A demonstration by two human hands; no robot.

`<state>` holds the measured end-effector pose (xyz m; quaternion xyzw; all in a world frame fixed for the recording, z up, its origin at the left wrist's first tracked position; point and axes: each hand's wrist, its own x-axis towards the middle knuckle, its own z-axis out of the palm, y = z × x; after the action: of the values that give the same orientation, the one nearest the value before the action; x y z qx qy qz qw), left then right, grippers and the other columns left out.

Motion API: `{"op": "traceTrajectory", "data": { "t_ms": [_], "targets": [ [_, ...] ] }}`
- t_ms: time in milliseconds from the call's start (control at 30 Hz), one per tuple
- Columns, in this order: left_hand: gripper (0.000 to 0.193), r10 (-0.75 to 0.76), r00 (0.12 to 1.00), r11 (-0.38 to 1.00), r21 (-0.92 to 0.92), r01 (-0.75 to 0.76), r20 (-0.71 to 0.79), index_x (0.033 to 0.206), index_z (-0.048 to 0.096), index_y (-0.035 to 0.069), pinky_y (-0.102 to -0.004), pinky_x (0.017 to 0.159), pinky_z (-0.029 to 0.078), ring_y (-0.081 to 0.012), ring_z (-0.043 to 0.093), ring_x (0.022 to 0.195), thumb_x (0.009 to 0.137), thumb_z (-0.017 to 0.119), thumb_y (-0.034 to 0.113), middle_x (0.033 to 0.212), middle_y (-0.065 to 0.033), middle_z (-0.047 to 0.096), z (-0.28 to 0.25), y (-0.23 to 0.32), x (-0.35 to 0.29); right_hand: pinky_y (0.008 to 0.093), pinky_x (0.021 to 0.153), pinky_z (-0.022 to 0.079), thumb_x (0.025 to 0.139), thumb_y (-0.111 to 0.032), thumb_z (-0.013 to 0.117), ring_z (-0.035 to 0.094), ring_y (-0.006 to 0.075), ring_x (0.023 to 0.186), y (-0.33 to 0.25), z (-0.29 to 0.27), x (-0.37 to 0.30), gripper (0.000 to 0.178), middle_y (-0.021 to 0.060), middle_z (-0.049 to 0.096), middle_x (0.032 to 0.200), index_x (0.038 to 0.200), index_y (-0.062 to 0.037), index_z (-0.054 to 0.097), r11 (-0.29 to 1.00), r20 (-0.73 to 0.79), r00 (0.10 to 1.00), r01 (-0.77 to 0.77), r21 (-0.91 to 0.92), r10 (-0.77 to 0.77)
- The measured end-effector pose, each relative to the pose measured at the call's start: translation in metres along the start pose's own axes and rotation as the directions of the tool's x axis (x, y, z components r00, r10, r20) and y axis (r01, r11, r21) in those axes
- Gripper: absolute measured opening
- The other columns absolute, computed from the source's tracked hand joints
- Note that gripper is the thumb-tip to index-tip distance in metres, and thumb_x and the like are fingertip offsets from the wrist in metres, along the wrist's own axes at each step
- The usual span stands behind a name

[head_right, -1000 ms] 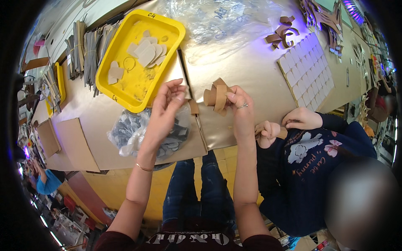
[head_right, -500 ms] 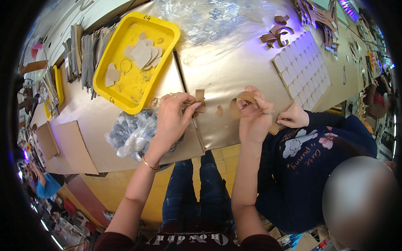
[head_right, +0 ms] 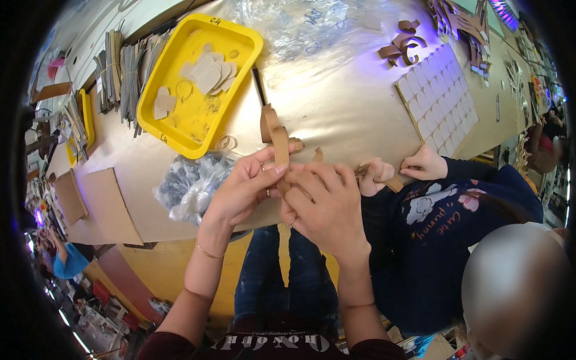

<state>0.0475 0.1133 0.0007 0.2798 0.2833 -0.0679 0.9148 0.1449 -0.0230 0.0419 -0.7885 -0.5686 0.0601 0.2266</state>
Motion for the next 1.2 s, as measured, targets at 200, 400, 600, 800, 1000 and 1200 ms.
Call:
{"op": "traceTrajectory", "data": {
  "t_ms": [200,400,600,800,1000,1200],
  "targets": [
    [0.037,0.055,0.998,0.991,-0.121,-0.059,-0.044,0.13,0.044,-0.001,-0.0271,0.087,0.052,-0.0202,0.061,0.108,0.095,0.05,0.01,0.118,-0.0156,0.06,-0.004,0.002,0.006,0.0394,0.081,0.041,0.056,-0.007,0.074,0.056,0.0244,0.093,-0.004,0.0,-0.018,0.021,-0.0009,0.063,0.095,0.066,-0.0123,0.057,0.997,-0.051,0.996,-0.075,0.008,0.076],
    [0.034,0.225,0.962,0.968,-0.08,-0.239,-0.153,0.128,0.045,-0.002,-0.0324,0.089,0.053,-0.0226,0.061,0.108,0.095,0.05,0.008,0.119,-0.0176,0.059,-0.003,0.01,0.012,0.0381,0.078,0.042,0.06,-0.009,0.074,0.056,0.0234,0.091,0.007,-0.004,-0.03,0.019,0.0002,0.063,0.097,0.069,-0.0115,0.057,0.992,-0.17,0.983,-0.089,-0.088,0.073],
    [0.027,0.327,0.917,0.927,-0.11,-0.358,-0.231,0.119,0.051,-0.003,-0.0334,0.088,0.054,-0.0226,0.062,0.106,0.095,0.051,0.01,0.113,-0.0154,0.062,0.01,0.012,0.015,0.0398,0.075,0.045,0.055,0.0,0.074,0.056,0.0243,0.083,0.018,0.004,-0.034,0.023,0.0017,0.064,0.088,0.069,-0.0091,0.057,0.995,-0.38,0.922,-0.091,-0.028,0.074],
    [0.021,0.402,0.886,0.91,-0.006,-0.414,-0.229,0.11,0.057,0.0,-0.0306,0.081,0.055,-0.0205,0.065,0.099,0.094,0.056,0.014,0.106,-0.0159,0.065,0.025,0.017,0.013,0.0355,0.069,0.048,0.058,0.012,0.071,0.055,0.0247,0.08,0.035,0.001,-0.035,0.026,0.0073,0.062,0.083,0.076,-0.0024,0.059,0.989,-0.537,0.832,-0.141,0.034,0.137],
    [0.022,0.442,0.857,0.893,0.039,-0.448,-0.267,0.109,0.058,0.0,-0.0285,0.077,0.056,-0.0193,0.066,0.096,0.094,0.057,0.016,0.102,-0.0149,0.066,0.034,0.021,0.018,0.032,0.071,0.047,0.066,0.006,0.071,0.056,0.024,0.079,0.054,-0.01,-0.042,0.02,0.0061,0.063,0.082,0.076,-0.0048,0.058,0.945,-0.599,0.736,-0.297,0.136,0.317],
    [0.024,0.401,0.89,0.916,0.085,-0.392,-0.216,0.11,0.058,0.0,-0.0236,0.074,0.055,-0.011,0.065,0.084,0.095,0.056,0.018,0.101,-0.0118,0.066,0.056,-0.002,0.038,0.0287,0.078,0.045,0.081,0.003,0.065,0.055,0.0155,0.084,0.047,0.003,-0.056,0.015,0.0069,0.059,0.087,0.09,-0.0004,0.054,0.699,-0.483,0.559,-0.272,0.661,0.674]
  ]
}}
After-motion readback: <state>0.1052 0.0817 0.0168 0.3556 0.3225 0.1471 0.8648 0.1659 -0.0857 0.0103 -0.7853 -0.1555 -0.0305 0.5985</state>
